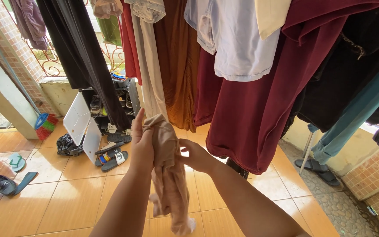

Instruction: The person unfolds a beige t-shirt, places it on a green hanger, and hangs it on a clothesline. They then retrieve a small green cloth from a red basin, wring it, and hang it on the same line. The person adjusts the hanging garments to smooth them out.

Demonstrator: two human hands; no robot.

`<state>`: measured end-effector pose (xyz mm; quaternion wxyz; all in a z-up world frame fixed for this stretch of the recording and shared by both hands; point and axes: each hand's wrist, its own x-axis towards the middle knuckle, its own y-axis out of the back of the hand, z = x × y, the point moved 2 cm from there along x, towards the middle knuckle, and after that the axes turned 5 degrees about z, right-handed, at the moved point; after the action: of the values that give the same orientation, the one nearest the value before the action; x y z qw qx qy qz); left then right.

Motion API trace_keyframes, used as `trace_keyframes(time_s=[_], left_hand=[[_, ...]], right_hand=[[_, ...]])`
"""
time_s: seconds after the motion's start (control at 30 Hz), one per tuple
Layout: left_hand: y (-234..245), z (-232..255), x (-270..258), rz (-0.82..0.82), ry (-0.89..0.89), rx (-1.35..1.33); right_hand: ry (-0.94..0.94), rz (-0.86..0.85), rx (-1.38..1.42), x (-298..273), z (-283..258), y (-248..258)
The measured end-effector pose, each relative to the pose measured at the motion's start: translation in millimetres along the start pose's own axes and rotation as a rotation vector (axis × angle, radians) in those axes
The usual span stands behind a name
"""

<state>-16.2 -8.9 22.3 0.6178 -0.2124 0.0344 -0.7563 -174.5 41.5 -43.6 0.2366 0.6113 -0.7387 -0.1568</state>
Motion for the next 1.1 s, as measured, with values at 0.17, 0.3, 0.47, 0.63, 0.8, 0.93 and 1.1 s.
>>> trace_keyframes(time_s=[0.17,0.3,0.47,0.63,0.8,0.93,1.1], left_hand=[[10,-14,9,-0.004,-0.101,-0.106],[17,-5,10,0.073,-0.154,-0.097],[26,-5,13,0.113,-0.203,-0.025],[28,-5,13,0.145,-0.251,0.022],[25,9,9,0.134,-0.232,0.081],[11,18,-1,0.080,-0.076,0.023],[-14,14,-10,0.002,0.206,-0.203]], right_hand=[[0.156,0.209,0.661,16,38,3],[0.139,0.417,0.598,5,10,17],[0.152,0.583,0.324,8,23,25],[0.165,0.735,0.228,2,9,33],[0.225,0.850,0.160,4,3,47],[0.375,0.938,-0.003,12,8,36],[0.437,0.288,0.066,-11,-39,5]])
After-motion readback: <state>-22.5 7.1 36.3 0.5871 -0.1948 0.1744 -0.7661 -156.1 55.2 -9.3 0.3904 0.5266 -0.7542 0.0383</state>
